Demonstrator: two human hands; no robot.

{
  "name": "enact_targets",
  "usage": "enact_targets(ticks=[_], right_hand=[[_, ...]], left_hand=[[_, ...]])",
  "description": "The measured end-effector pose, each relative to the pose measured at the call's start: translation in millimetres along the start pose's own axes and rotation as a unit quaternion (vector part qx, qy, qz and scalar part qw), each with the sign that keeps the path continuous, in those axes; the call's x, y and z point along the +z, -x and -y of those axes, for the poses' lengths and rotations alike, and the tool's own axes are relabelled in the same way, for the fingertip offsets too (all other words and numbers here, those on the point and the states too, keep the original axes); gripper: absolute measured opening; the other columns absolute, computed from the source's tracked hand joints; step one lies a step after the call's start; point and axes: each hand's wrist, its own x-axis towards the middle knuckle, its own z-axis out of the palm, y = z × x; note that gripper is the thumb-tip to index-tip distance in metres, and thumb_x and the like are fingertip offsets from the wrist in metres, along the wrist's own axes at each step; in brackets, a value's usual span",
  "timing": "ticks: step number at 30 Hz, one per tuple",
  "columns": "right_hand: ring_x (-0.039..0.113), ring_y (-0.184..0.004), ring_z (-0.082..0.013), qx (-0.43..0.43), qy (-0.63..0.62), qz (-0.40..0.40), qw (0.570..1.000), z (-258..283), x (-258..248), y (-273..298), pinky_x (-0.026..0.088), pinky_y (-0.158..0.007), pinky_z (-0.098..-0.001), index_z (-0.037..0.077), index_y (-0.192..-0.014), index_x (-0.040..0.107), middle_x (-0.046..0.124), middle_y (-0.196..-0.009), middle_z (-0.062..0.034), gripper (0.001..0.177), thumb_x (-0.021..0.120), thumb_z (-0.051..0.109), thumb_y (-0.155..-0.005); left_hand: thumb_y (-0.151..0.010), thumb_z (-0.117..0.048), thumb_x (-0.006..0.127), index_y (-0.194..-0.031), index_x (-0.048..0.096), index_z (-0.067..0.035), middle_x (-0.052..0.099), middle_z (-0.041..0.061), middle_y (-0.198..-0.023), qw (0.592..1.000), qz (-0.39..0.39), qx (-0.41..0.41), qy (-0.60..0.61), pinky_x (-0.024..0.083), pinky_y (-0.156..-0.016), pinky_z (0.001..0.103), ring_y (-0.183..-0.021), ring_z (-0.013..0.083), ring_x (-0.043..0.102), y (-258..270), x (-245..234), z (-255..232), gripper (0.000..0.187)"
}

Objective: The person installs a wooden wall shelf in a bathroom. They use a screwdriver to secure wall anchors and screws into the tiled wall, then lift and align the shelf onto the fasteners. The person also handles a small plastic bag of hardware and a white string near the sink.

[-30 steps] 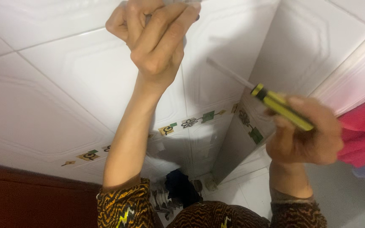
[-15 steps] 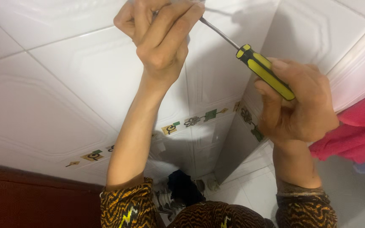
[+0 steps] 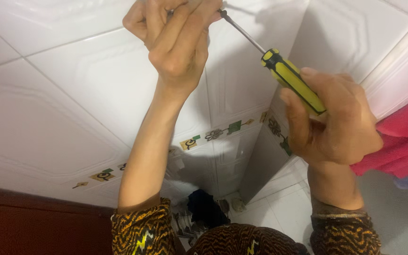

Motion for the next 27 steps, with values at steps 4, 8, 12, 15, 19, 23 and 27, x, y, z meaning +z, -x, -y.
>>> enact_targets(ticks=[4, 8, 12, 15, 19, 23, 27], right_hand=[[0.072, -0.092, -0.0276, -0.003, 0.023, 0.023, 0.999, 7, -6, -7, 0.061, -0.078, -0.0352, -0.008, -0.121, 0.060, 0.071, -0.111, -0.0182, 0.032, 0.082, 0.011, -0.107], [0.073, -0.098, -0.0264, 0.008, -0.020, 0.044, 0.999, 11, -9, -16, 0.061, -0.085, -0.0333, -0.006, -0.128, 0.059, 0.071, -0.116, -0.0170, 0.032, 0.080, 0.012, -0.112], [0.074, -0.099, -0.0303, -0.005, -0.055, 0.078, 0.995, 5, 1, -23, 0.061, -0.087, -0.0387, -0.003, -0.124, 0.059, 0.072, -0.117, -0.0188, 0.033, 0.081, 0.011, -0.105], [0.073, -0.093, -0.0317, -0.042, -0.036, 0.109, 0.993, 5, -1, -17, 0.060, -0.078, -0.0379, -0.007, -0.122, 0.059, 0.071, -0.105, -0.0212, 0.036, 0.083, 0.006, -0.098], [0.074, -0.096, -0.0301, 0.006, -0.026, 0.104, 0.994, 8, -21, -2, 0.062, -0.083, -0.0369, -0.003, -0.124, 0.059, 0.072, -0.110, -0.0196, 0.041, 0.084, 0.012, -0.095], [0.074, -0.099, -0.0280, 0.023, 0.023, 0.065, 0.997, 3, -23, 6, 0.064, -0.087, -0.0341, -0.001, -0.133, 0.059, 0.071, -0.114, -0.0179, 0.040, 0.083, 0.010, -0.103], [0.074, -0.098, -0.0305, -0.002, -0.020, 0.067, 0.998, 0, -14, -1, 0.062, -0.079, -0.0367, -0.006, -0.127, 0.057, 0.070, -0.110, -0.0180, 0.041, 0.085, 0.005, -0.100]], left_hand=[[-0.091, -0.009, 0.084, -0.106, 0.080, -0.011, 0.076, -0.005, -0.094, 1.000, 0.007, 0.005, 0.016, 0.028, -0.092, 0.035, -0.097, 0.0115, 0.058, -1, -2, 0, 0.015], [-0.090, -0.012, 0.086, -0.105, 0.080, -0.011, 0.076, -0.005, -0.092, 1.000, 0.012, 0.010, 0.017, 0.028, -0.092, 0.036, -0.093, 0.0126, 0.055, -2, -4, 0, 0.016], [-0.088, -0.013, 0.087, -0.099, 0.079, -0.015, 0.073, -0.007, -0.082, 1.000, -0.014, 0.015, 0.018, 0.028, -0.091, 0.035, -0.090, 0.0118, 0.054, -2, -1, -1, 0.013], [-0.086, -0.012, 0.088, -0.097, 0.081, -0.015, 0.067, -0.006, -0.073, 1.000, -0.020, 0.005, 0.021, 0.028, -0.090, 0.035, -0.088, 0.0120, 0.053, -1, 1, 0, 0.013], [-0.086, -0.005, 0.085, -0.100, 0.081, -0.012, 0.065, -0.006, -0.071, 1.000, -0.015, 0.000, 0.012, 0.028, -0.090, 0.036, -0.089, 0.0122, 0.054, -1, 3, 2, 0.017], [-0.082, -0.005, 0.085, -0.097, 0.078, -0.013, 0.064, -0.003, -0.069, 1.000, -0.023, -0.012, 0.012, 0.028, -0.087, 0.036, -0.090, 0.0167, 0.055, -2, 5, 0, 0.019], [-0.087, -0.003, 0.085, -0.105, 0.076, -0.012, 0.067, -0.007, -0.072, 1.000, -0.009, 0.007, 0.017, 0.027, -0.089, 0.036, -0.090, 0.0129, 0.055, -4, 3, 1, 0.021]])
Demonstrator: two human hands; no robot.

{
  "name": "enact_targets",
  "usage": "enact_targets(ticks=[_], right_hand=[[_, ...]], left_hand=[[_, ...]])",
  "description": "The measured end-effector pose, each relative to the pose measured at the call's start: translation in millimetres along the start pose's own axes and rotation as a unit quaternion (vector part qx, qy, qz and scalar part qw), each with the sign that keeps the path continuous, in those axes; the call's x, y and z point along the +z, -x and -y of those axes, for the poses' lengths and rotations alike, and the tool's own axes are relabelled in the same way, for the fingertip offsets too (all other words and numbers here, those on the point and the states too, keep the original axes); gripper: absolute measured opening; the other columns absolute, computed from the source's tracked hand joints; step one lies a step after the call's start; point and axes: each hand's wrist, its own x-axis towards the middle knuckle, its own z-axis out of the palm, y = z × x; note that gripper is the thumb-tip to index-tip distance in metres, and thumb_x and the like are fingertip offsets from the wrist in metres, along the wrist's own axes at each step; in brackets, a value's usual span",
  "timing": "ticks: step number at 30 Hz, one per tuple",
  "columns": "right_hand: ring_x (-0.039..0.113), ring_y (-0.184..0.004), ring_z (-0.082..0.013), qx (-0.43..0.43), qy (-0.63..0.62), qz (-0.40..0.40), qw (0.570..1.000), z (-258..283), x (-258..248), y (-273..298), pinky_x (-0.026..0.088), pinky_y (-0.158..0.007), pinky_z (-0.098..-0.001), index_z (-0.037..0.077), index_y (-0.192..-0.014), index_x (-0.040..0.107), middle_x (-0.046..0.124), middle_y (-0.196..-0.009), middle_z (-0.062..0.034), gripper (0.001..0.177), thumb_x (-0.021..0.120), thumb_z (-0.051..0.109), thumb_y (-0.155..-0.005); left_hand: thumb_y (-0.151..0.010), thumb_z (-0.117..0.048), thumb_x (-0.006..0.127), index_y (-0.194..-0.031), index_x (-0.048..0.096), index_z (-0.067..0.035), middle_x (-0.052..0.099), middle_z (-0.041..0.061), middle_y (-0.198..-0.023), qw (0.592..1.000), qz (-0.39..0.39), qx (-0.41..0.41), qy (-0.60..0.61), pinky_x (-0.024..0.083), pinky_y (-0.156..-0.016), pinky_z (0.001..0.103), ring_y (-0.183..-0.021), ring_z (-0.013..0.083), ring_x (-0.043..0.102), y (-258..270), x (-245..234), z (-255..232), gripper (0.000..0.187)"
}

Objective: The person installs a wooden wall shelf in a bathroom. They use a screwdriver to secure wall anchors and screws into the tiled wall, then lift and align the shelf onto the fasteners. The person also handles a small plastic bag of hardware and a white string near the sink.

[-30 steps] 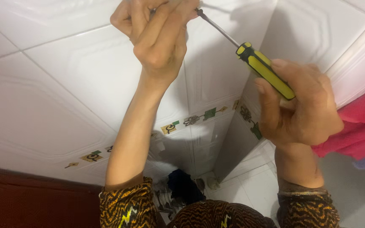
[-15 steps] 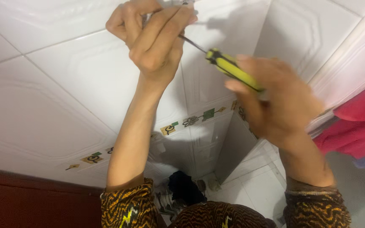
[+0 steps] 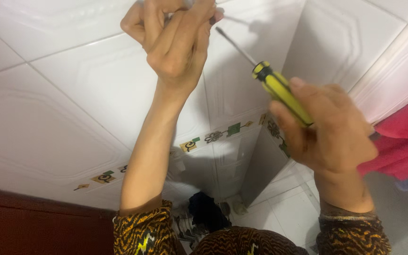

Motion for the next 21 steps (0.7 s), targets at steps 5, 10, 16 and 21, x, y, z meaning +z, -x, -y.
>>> enact_targets(ticks=[5, 10, 16, 21], right_hand=[[0.072, -0.095, -0.0320, -0.015, 0.014, -0.006, 1.000, 7, 0, -11, 0.062, -0.079, -0.0386, -0.006, -0.125, 0.057, 0.069, -0.112, -0.0211, 0.044, 0.088, 0.005, -0.096], [0.072, -0.095, -0.0331, -0.036, 0.018, 0.015, 0.999, 9, 1, -20, 0.062, -0.082, -0.0426, -0.008, -0.123, 0.056, 0.068, -0.111, -0.0228, 0.044, 0.087, 0.003, -0.096], [0.072, -0.097, -0.0324, -0.039, 0.014, 0.015, 0.999, 8, 1, -23, 0.061, -0.082, -0.0411, -0.007, -0.129, 0.055, 0.068, -0.113, -0.0215, 0.045, 0.087, 0.004, -0.098], [0.071, -0.095, -0.0330, -0.061, 0.042, 0.043, 0.996, 10, -7, -26, 0.060, -0.079, -0.0400, -0.004, -0.132, 0.056, 0.068, -0.111, -0.0198, 0.045, 0.082, 0.006, -0.097]], left_hand=[[-0.090, -0.007, 0.087, -0.109, 0.075, -0.011, 0.068, -0.009, -0.075, 1.000, 0.018, 0.000, -0.012, 0.028, -0.091, 0.035, -0.090, 0.0109, 0.053, 1, 0, -1, 0.023], [-0.087, -0.009, 0.088, -0.112, 0.074, -0.009, 0.069, -0.009, -0.075, 1.000, 0.006, 0.003, -0.019, 0.027, -0.090, 0.035, -0.090, 0.0115, 0.054, 0, 2, -3, 0.029], [-0.087, -0.009, 0.088, -0.113, 0.074, -0.008, 0.071, -0.009, -0.076, 0.999, 0.019, -0.008, -0.032, 0.028, -0.090, 0.034, -0.090, 0.0123, 0.053, -2, 0, -5, 0.030], [-0.087, -0.012, 0.090, -0.113, 0.075, -0.009, 0.070, -0.010, -0.075, 0.999, 0.007, -0.002, -0.036, 0.028, -0.089, 0.033, -0.088, 0.0126, 0.051, 1, 4, -3, 0.030]])
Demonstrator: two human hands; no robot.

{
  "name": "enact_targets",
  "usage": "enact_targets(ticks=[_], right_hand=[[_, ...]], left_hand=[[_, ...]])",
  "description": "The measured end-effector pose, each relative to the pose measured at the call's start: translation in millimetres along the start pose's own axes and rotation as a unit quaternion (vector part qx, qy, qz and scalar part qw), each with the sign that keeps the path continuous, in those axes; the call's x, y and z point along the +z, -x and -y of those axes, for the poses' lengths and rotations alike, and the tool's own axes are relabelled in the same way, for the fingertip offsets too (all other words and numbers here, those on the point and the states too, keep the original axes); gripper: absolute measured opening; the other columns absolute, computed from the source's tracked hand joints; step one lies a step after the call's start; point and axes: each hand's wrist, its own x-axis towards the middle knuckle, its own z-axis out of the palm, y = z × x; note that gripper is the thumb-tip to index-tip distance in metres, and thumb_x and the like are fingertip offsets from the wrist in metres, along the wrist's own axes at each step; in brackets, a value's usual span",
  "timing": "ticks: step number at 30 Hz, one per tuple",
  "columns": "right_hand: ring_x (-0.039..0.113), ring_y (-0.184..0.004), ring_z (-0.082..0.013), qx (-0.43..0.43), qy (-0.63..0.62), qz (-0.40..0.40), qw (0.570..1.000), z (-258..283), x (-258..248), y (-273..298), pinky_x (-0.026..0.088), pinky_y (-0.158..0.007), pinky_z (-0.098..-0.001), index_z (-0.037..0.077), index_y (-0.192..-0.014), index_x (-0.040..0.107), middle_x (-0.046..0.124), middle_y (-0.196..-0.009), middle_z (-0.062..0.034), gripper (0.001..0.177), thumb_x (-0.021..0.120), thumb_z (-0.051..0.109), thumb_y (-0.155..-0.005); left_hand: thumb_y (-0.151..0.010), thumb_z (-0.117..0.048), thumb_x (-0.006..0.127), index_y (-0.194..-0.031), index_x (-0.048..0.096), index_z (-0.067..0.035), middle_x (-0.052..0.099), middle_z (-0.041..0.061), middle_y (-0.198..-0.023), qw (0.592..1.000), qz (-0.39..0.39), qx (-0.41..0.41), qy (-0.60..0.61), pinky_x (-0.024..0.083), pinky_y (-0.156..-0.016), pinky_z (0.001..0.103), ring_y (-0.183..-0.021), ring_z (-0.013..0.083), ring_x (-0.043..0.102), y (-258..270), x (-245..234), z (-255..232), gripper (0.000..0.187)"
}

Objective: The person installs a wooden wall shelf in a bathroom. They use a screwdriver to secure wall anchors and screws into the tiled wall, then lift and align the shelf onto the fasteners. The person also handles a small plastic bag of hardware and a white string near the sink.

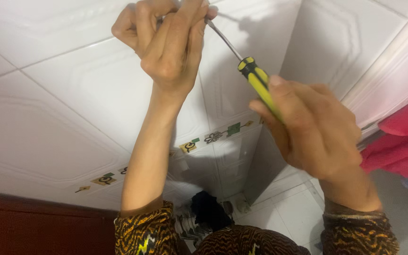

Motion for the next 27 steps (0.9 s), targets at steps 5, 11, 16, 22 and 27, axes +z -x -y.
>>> enact_targets(ticks=[5, 11, 16, 22, 27], right_hand=[[0.070, -0.081, -0.0273, -0.060, 0.047, 0.006, 0.997, 3, -2, -6, 0.057, -0.065, -0.0354, -0.007, -0.130, 0.057, 0.070, -0.100, -0.0165, 0.045, 0.082, 0.008, -0.095], [0.068, -0.075, -0.0240, -0.089, 0.090, -0.011, 0.992, -2, -1, -7, 0.055, -0.060, -0.0325, -0.010, -0.131, 0.056, 0.070, -0.095, -0.0169, 0.047, 0.082, 0.008, -0.096], [0.071, -0.085, -0.0255, -0.057, 0.030, -0.001, 0.998, -5, -3, -4, 0.059, -0.069, -0.0337, -0.009, -0.137, 0.053, 0.069, -0.105, -0.0173, 0.044, 0.080, 0.009, -0.106], [0.072, -0.090, -0.0303, -0.030, 0.024, -0.002, 0.999, -2, -10, -14, 0.060, -0.074, -0.0361, -0.006, -0.132, 0.055, 0.071, -0.106, -0.0200, 0.039, 0.079, 0.010, -0.106], [0.070, -0.073, -0.0301, -0.029, 0.020, -0.007, 0.999, 2, -5, -27, 0.056, -0.059, -0.0372, -0.011, -0.115, 0.062, 0.071, -0.089, -0.0198, 0.035, 0.082, 0.006, -0.093]], left_hand=[[-0.088, -0.012, 0.090, -0.115, 0.076, -0.010, 0.064, -0.007, -0.072, 1.000, 0.003, -0.011, -0.003, 0.028, -0.090, 0.034, -0.091, 0.0136, 0.050, 4, 0, 0, 0.030], [-0.087, -0.013, 0.088, -0.109, 0.077, -0.009, 0.064, -0.007, -0.070, 1.000, 0.001, -0.005, -0.001, 0.028, -0.089, 0.034, -0.090, 0.0128, 0.052, 4, -1, -1, 0.025], [-0.090, -0.016, 0.087, -0.111, 0.077, -0.014, 0.062, -0.005, -0.076, 1.000, 0.007, -0.010, 0.005, 0.027, -0.091, 0.034, -0.091, 0.0145, 0.049, 7, -2, 0, 0.024], [-0.093, -0.014, 0.086, -0.117, 0.076, -0.015, 0.062, -0.006, -0.079, 1.000, 0.008, -0.017, 0.001, 0.027, -0.093, 0.034, -0.095, 0.0138, 0.048, 12, -2, 0, 0.026], [-0.089, -0.004, 0.082, -0.113, 0.078, -0.016, 0.064, -0.007, -0.080, 0.999, 0.000, -0.035, -0.003, 0.027, -0.092, 0.033, -0.094, 0.0127, 0.049, 9, 0, -2, 0.027]])
